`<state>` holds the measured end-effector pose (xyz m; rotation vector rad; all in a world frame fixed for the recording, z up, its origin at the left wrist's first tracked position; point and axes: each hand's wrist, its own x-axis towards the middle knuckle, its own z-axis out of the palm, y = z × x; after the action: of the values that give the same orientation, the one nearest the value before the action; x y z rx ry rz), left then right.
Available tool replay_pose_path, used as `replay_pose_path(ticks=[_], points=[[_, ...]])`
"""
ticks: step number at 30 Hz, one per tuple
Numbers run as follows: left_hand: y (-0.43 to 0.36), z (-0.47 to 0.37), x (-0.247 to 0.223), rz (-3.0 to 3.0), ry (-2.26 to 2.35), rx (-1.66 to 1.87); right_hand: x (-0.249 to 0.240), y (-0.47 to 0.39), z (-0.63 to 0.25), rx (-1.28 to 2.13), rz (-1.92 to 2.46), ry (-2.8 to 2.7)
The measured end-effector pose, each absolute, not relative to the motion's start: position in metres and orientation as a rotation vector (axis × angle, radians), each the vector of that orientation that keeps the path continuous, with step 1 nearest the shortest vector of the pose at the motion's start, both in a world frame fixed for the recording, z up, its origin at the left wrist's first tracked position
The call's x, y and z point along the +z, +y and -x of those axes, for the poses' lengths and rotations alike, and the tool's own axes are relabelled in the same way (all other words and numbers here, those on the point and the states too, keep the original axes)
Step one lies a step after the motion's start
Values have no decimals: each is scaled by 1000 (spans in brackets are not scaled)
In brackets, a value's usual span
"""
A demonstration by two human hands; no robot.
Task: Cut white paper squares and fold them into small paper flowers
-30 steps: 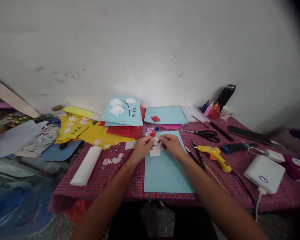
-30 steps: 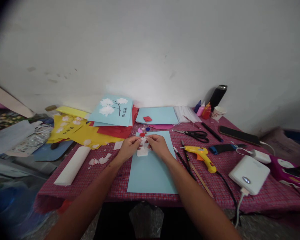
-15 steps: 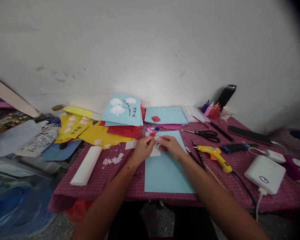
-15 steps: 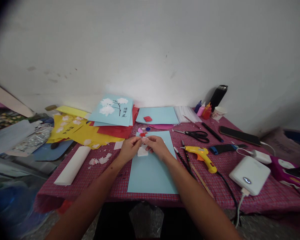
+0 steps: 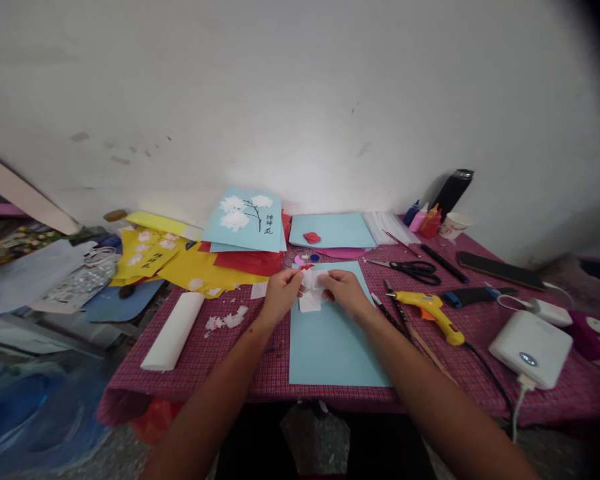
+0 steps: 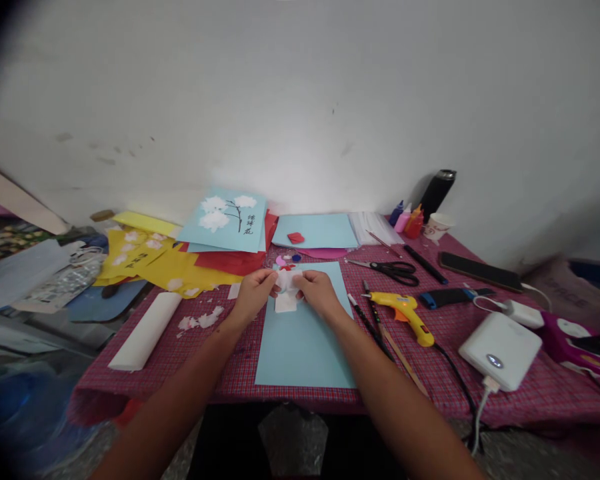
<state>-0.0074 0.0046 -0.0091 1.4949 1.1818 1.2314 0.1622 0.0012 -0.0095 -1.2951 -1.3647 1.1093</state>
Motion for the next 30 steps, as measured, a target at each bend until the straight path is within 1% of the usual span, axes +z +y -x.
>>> replay_pose_path(ticks=[5, 8, 12, 15, 17, 19, 21, 26, 28, 30], points=[[10, 7, -15, -1269, 1125, 1262, -13, 3, -164, 1037, 1320, -1294], [11, 7, -16, -1233, 1130, 1264, -12, 5, -167, 1001, 1325, -1270], [11, 23, -3, -1460, 1262, 1209, -10, 6, -169, 934, 1321, -1285], [14, 50, 13, -1883, 1549, 1166, -8, 5, -169, 895, 1292, -1335], [17, 71, 20, -2009, 1742, 1076, -7, 3, -168, 893, 1277, -1368], [20, 87, 22, -2002, 1798, 968, -6, 1, -167, 897, 1270, -1390], [21, 97, 21, -1968, 1753, 908, -5, -1, -167, 898, 1272, -1404], [20, 103, 12, -1780, 1592, 919, -5, -1, -166, 890, 1282, -1433], [22, 104, 10, -1833, 1657, 846, -6, -1, -165, 890, 1286, -1443], [25, 105, 8, -1949, 1820, 750, -8, 0, -165, 885, 1292, -1453]])
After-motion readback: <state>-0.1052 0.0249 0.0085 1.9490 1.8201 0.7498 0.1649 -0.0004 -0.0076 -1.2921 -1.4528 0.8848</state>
